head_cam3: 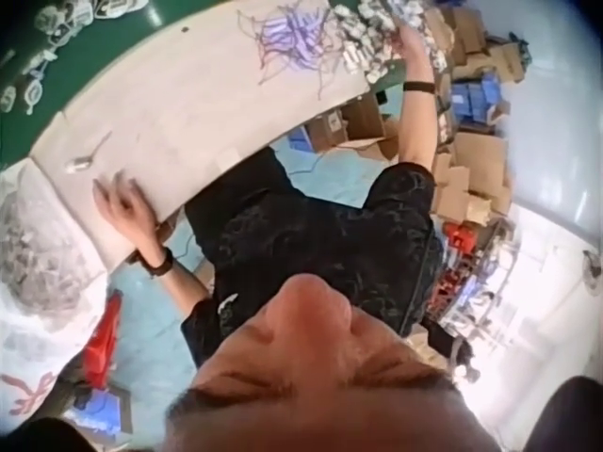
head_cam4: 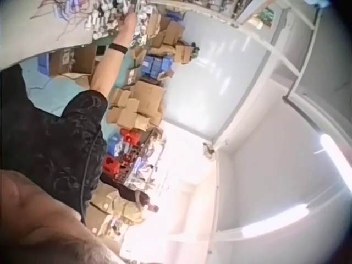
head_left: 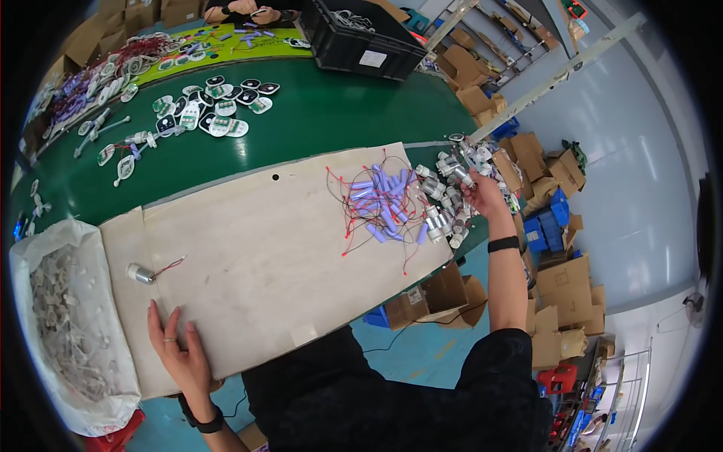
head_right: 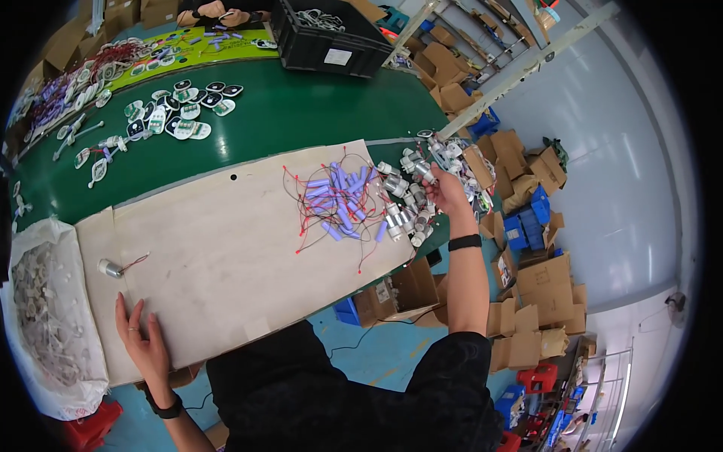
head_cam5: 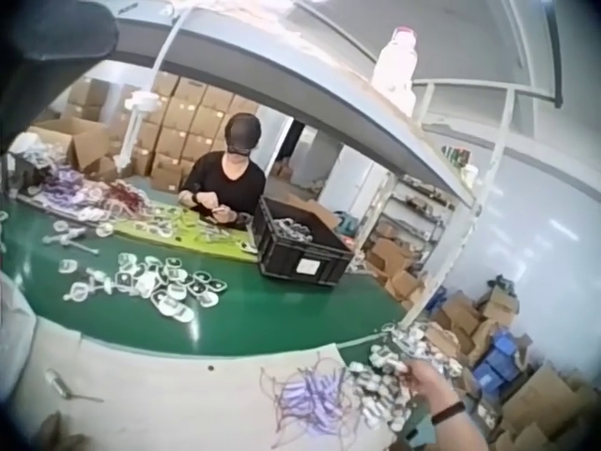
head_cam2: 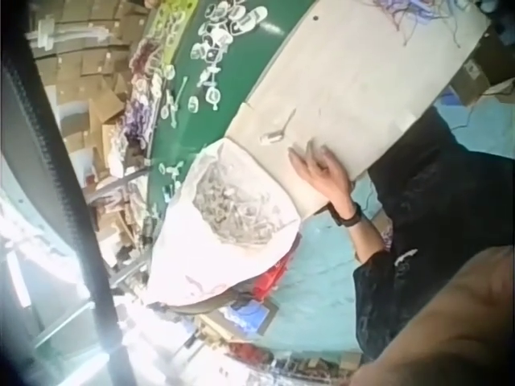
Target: The person assembles components by hand, joining a motor with a plastic tube assembly before connecting a circuit board to a battery. These steps are repeated, and the completed units are placed onto the green conveyor belt.
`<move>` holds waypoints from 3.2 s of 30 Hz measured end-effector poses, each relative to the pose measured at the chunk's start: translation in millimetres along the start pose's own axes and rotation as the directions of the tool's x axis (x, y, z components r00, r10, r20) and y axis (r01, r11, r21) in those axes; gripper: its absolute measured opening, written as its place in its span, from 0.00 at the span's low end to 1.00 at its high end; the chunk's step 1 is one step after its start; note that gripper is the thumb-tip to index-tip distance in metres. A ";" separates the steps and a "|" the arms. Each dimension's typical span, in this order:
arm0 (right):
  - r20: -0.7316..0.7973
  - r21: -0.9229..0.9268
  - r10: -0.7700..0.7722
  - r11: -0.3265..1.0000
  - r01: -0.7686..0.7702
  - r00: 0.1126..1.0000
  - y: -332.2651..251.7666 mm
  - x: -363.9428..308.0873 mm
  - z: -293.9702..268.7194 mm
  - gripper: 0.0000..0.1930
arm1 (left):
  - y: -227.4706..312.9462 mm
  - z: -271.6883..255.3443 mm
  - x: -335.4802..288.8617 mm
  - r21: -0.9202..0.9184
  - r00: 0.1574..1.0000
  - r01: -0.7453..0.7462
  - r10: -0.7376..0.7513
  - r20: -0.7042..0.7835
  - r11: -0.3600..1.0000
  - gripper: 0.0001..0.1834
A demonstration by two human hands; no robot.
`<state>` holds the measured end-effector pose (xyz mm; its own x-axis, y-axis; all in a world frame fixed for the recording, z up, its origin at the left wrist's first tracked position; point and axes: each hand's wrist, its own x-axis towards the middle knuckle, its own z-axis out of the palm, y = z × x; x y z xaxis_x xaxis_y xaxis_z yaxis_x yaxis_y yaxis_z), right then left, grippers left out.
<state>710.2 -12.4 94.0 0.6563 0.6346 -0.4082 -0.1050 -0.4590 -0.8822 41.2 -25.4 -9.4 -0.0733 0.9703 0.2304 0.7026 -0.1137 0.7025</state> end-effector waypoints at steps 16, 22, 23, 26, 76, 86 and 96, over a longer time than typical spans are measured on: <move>0.331 0.435 -0.542 0.814 0.384 0.773 -37.3 -89.0 72.0 0.23 | -3.6 -1.0 -1.1 0.033 0.999 -0.029 0.030 -0.038 0.999 0.15; 0.328 0.267 -0.580 0.814 0.516 0.746 -32.5 -107.7 97.7 0.23 | 1.4 -0.7 -1.6 -0.006 1.000 -0.021 0.021 0.000 1.000 0.15; 0.313 0.269 -0.581 0.813 0.517 0.751 -30.4 -108.1 96.2 0.23 | 0.4 0.5 -1.9 -0.016 1.000 -0.011 0.011 0.004 1.000 0.15; 0.207 0.001 -0.668 0.731 0.683 0.715 -20.3 -115.0 84.5 0.21 | -4.2 4.9 -0.8 0.013 0.998 -0.054 0.054 0.024 0.998 0.16; -0.116 -0.413 -0.343 0.870 0.269 0.932 102.8 -88.1 -12.2 0.23 | -9.7 4.5 -4.6 0.033 0.996 -0.086 0.085 0.019 0.996 0.16; -0.021 0.380 -0.171 0.910 0.166 0.985 67.6 -95.2 -18.2 0.17 | -8.7 5.4 -3.4 0.076 0.995 -0.102 0.101 0.017 0.992 0.16; -0.029 0.251 -0.244 0.937 0.244 0.969 49.5 -45.1 17.2 0.27 | -7.3 4.8 -4.2 0.070 0.996 -0.087 0.087 0.006 0.994 0.15</move>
<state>662.5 -53.1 64.7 0.6831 0.7094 -0.1734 -0.1262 -0.1192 -0.9848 39.8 -27.6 -18.8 -0.0077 0.9580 0.2866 0.7538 -0.1828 0.6312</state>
